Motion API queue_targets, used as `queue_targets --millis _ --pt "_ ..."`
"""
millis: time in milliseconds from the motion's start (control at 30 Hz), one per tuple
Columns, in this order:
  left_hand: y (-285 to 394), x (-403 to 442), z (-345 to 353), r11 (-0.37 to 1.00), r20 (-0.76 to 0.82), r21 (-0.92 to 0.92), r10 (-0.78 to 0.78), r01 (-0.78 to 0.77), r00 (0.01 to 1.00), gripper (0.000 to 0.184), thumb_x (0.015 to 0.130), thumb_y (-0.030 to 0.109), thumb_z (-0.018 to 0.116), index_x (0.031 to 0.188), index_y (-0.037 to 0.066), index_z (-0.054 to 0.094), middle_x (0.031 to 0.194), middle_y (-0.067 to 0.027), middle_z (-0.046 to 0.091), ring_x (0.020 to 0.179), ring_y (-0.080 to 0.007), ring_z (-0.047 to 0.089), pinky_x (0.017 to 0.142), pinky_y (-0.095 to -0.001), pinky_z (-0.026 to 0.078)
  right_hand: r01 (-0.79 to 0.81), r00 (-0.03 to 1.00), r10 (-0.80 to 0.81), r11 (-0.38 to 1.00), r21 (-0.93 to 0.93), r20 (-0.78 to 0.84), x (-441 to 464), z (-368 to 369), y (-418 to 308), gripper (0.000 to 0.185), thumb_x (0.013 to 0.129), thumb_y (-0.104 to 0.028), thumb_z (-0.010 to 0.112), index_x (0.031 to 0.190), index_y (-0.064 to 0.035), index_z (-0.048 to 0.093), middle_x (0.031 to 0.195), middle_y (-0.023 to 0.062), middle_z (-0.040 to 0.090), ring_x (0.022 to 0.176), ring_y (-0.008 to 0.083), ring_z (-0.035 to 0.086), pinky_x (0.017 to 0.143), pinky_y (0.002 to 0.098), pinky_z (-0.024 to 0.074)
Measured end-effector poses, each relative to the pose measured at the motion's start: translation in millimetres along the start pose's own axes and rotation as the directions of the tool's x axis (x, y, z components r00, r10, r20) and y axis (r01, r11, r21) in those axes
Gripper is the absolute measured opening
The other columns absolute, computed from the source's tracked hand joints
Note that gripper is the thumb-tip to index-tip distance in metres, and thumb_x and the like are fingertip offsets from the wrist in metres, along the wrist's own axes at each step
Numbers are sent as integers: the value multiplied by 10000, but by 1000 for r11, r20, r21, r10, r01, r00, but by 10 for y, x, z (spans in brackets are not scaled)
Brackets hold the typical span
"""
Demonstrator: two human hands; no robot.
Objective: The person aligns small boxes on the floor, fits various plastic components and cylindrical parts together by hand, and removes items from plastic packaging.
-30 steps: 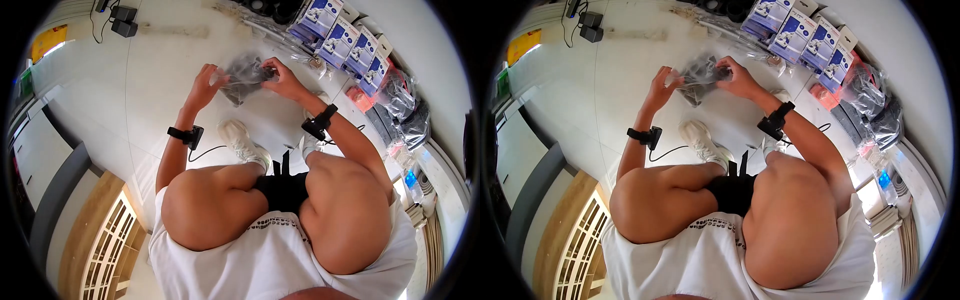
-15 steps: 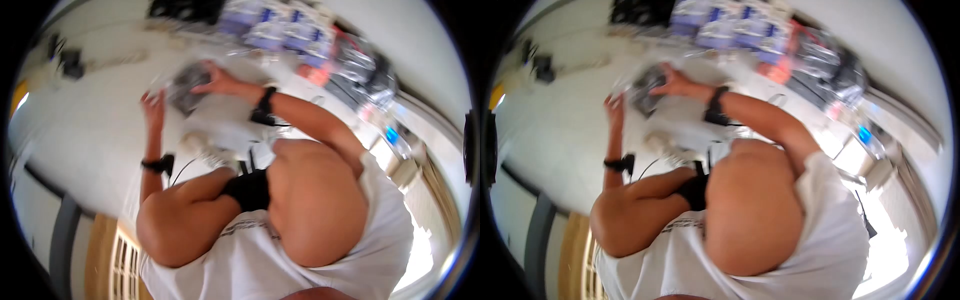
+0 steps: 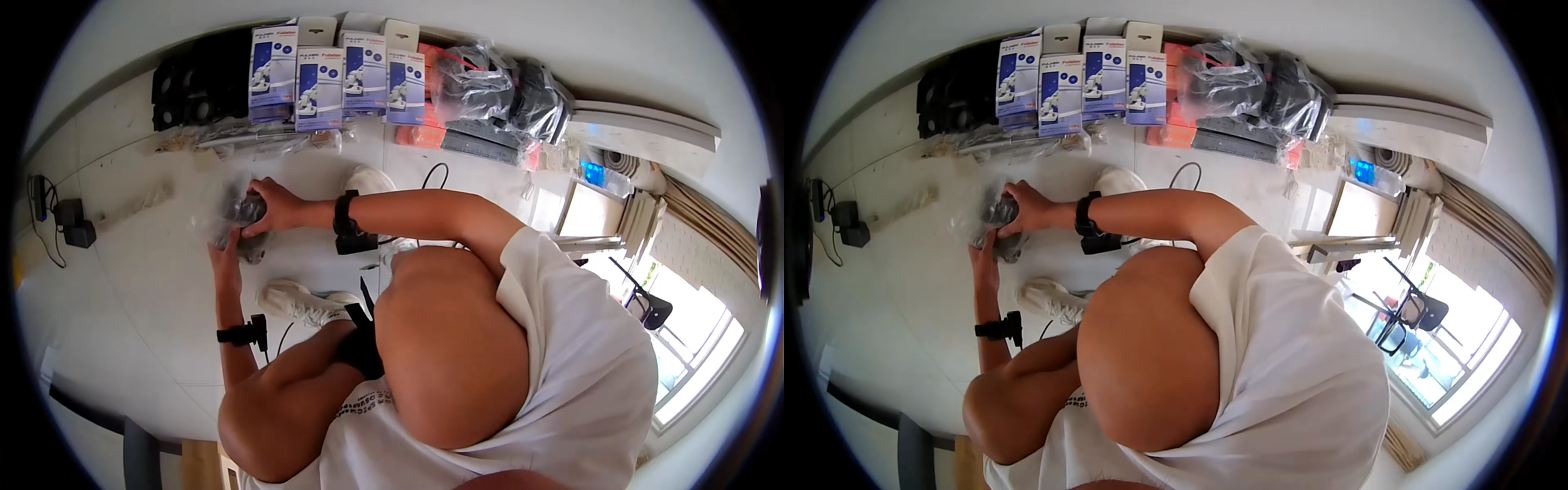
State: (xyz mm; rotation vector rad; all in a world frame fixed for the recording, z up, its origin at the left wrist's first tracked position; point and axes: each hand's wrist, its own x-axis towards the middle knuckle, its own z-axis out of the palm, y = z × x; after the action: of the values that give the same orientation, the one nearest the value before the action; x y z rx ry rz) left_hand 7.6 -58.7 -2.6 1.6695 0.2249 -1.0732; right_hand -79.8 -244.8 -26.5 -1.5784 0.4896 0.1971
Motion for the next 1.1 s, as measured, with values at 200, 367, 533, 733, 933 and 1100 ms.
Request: queue_targets --millis 200,367,533,733,933,1100 --pt "34 83 -41 1000 169 -22 17 -13 985 535 934 174 669 1392 14 445 1320 -89 544 1195 -205 534 989 -334 437 10 997 -10 1000 7 -71 -29 -23 -34 842 580 -453 917 1168 -23 494 1165 205 473 1098 338 492 945 393 441" --pt "-340 233 -344 566 387 665 296 -487 873 478 940 113 625 1368 -13 455 1317 -104 541 1181 -209 541 964 -349 461 69 995 -67 997 25 -79 -100 -47 -33 824 582 -460 925 1114 -17 479 1132 204 501 1066 324 520 926 398 450" --pt "153 -424 8 915 95 -360 -158 182 983 304 983 138 585 1271 42 579 1224 -154 617 1145 -235 593 992 -382 464 -15 997 -4 973 229 82 -430 -311 -491 998 591 -460 936 1261 -29 335 1176 242 563 1122 331 558 970 397 441" --pt "1381 -771 86 603 322 790 -255 -110 912 429 970 252 640 1274 -41 566 1129 -93 669 1048 -180 616 947 -328 470 3 991 -27 985 174 135 -633 -1021 -1323 1114 622 -414 937 1405 -34 241 1248 198 540 1206 295 518 1047 366 407" --pt "2764 -765 979 780 564 592 -222 -202 796 576 838 271 791 1297 4 569 1135 -54 653 1009 -133 585 895 -304 483 105 979 -73 980 167 -188 -680 -1632 -1906 1092 649 -341 934 1457 -37 264 1272 150 537 1258 258 490 1087 377 376" --pt "2918 -583 1932 879 788 373 -132 -296 601 700 810 321 800 1375 66 475 1149 -59 644 1002 -149 630 828 -318 528 112 885 32 954 279 -465 -1156 -2223 -1913 988 689 -306 903 1401 19 300 1250 153 560 1138 271 591 969 381 499"
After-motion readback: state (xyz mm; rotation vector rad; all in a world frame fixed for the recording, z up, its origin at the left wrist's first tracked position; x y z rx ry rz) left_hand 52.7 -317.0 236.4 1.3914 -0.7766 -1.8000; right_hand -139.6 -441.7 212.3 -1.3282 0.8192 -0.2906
